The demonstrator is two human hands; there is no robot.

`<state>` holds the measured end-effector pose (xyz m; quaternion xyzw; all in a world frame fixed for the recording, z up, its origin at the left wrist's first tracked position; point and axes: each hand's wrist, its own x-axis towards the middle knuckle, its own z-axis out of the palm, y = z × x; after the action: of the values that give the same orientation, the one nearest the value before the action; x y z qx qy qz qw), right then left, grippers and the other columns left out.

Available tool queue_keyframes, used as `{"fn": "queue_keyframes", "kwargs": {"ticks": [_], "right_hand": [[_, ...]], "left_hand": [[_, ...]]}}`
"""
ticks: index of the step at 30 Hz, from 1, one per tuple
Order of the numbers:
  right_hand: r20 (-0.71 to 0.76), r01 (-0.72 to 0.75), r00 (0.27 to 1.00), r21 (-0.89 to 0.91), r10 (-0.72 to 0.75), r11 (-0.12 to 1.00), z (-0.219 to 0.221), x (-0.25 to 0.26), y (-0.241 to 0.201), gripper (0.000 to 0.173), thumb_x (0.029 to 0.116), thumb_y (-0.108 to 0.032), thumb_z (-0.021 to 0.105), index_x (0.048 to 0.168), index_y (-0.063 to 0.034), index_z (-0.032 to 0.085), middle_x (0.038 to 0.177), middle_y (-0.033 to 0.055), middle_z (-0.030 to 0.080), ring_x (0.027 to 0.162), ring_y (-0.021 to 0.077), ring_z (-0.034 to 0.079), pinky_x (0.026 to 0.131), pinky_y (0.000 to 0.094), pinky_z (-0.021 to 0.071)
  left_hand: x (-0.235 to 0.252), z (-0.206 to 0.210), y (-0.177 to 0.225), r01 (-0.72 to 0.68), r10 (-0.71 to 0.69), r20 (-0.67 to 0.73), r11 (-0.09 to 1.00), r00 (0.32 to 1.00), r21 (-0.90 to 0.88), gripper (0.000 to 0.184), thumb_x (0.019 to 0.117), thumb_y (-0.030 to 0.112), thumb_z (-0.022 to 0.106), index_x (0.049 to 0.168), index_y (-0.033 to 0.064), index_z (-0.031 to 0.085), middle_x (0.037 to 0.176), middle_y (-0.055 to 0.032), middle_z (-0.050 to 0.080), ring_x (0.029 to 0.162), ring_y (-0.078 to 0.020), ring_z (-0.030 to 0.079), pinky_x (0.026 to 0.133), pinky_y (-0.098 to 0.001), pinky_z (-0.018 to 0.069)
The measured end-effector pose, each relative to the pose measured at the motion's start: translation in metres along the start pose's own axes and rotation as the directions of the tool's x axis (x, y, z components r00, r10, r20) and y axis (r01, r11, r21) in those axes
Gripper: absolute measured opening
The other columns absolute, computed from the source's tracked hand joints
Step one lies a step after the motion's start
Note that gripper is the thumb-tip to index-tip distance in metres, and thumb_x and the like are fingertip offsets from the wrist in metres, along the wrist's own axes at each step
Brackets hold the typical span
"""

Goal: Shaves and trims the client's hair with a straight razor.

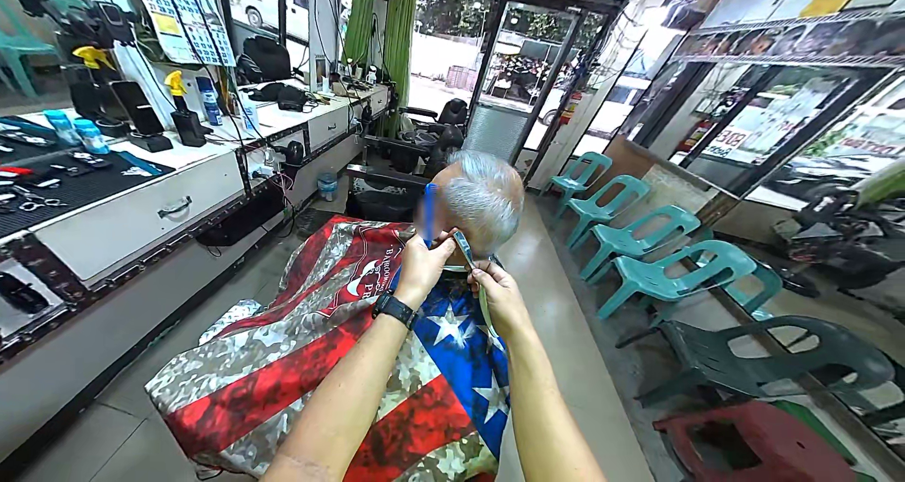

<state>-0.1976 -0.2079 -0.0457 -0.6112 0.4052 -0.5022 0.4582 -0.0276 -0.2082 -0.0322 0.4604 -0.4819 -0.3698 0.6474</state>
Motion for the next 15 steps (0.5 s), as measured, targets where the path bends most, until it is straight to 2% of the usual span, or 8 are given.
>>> {"fn": "queue_keyframes", "kwargs": {"ticks": [6, 15], "right_hand": [[-0.031, 0.007, 1.000, 0.028, -0.006, 1.000, 0.0000, 0.0030, 0.0009, 0.019, 0.1053, -0.010, 0.050, 0.105, 0.0009, 0.066, 0.082, 0.0044, 0.066, 0.070, 0.0096, 0.060, 0.067, 0.0245, 0.0520], [-0.028, 0.013, 1.000, 0.067, -0.011, 0.998, -0.0015, 0.0053, 0.0052, 0.019, 0.1056, -0.010, 0.050, 0.103, 0.0004, 0.067, 0.080, 0.0047, 0.066, 0.069, 0.0097, 0.059, 0.066, 0.0241, 0.0515]], "left_hand": [[-0.0004, -0.0020, 0.0034, 0.027, -0.028, 0.031, 0.999, 0.999, 0.016, 0.019, 0.0967, 0.021, 0.072, 0.107, 0.0068, 0.067, 0.083, -0.0074, 0.068, 0.069, -0.0165, 0.061, 0.062, -0.0345, 0.0512], [-0.0025, -0.0047, 0.0052, 0.041, -0.041, 0.053, 0.999, 0.998, 0.000, 0.016, 0.0970, 0.020, 0.072, 0.107, 0.0082, 0.066, 0.082, -0.0061, 0.069, 0.066, -0.0139, 0.060, 0.059, -0.0303, 0.0492]]}}
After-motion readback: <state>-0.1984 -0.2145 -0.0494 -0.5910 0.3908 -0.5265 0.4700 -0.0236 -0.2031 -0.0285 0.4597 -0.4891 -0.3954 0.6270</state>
